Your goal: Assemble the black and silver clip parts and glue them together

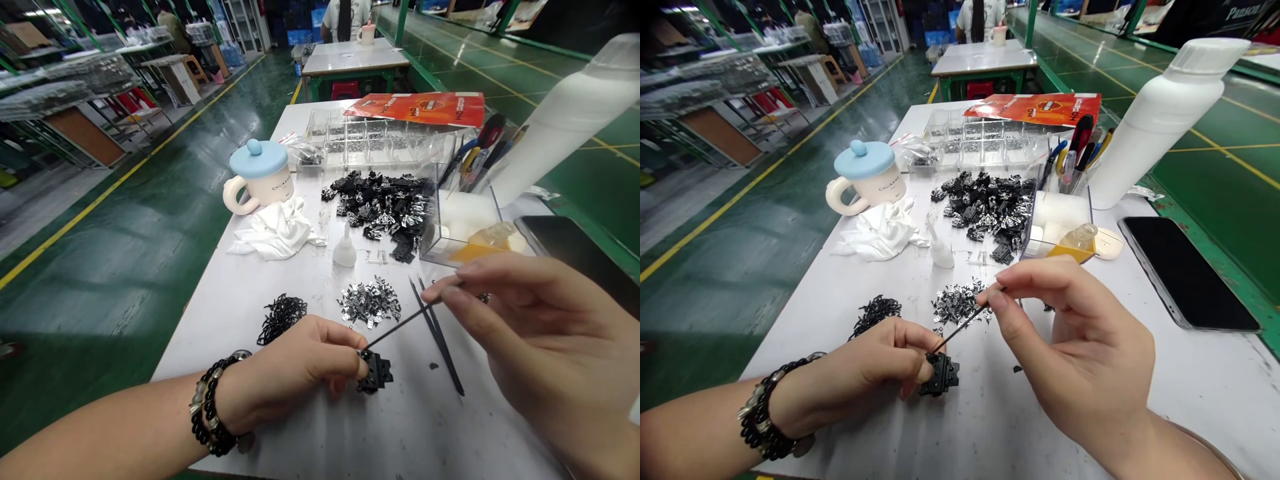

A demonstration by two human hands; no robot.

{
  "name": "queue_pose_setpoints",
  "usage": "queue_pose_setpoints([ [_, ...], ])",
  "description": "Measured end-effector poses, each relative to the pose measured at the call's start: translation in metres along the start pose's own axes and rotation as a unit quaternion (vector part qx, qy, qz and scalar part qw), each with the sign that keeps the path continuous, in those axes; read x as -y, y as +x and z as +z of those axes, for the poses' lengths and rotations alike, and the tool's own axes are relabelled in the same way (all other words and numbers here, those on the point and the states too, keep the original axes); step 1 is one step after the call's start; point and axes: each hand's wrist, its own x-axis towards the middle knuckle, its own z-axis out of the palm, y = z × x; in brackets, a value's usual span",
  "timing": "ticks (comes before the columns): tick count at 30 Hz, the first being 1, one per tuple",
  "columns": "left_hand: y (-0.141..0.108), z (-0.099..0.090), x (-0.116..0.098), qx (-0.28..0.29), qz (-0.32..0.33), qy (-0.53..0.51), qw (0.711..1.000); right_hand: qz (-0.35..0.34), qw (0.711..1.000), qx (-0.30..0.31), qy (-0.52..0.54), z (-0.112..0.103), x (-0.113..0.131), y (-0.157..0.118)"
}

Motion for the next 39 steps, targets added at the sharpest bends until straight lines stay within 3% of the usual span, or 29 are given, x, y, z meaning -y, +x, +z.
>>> queue_pose_setpoints([
  [3, 0.0001, 0.0002, 0.0006, -0.001, 0.000, 0.000, 1.000, 0.017, 0.999, -0.024, -0.022, -0.0016, 0.0009, -0.0005],
  [8, 0.0005, -0.0006, 0.0021, -0.007, 0.005, 0.006, 1.000, -0.009, 0.999, -0.016, -0.035, -0.0014, 0.0000, -0.0017],
  [12, 0.0001, -0.0005, 0.0018, -0.004, 0.004, 0.001, 1.000, 0.010, 0.999, -0.022, -0.040, -0.0017, -0.0009, -0.0019],
  [17, -0.0010, 0.0005, 0.0007, -0.005, 0.005, 0.000, 1.000, -0.033, 0.998, -0.019, -0.056, -0.0034, -0.0014, -0.0022],
  [25, -0.0005, 0.0005, 0.0011, -0.004, 0.000, -0.001, 1.000, -0.017, 0.997, -0.041, -0.067, -0.0026, -0.0002, -0.0027],
  [36, 0.0003, -0.0003, -0.0001, -0.003, -0.002, 0.008, 1.000, -0.025, 0.998, -0.018, -0.056, -0.0024, -0.0002, -0.0027],
  [39, -0.0002, 0.0000, -0.0001, -0.004, 0.001, 0.006, 1.000, -0.032, 0.995, -0.042, -0.080, -0.0027, -0.0003, -0.0037],
])
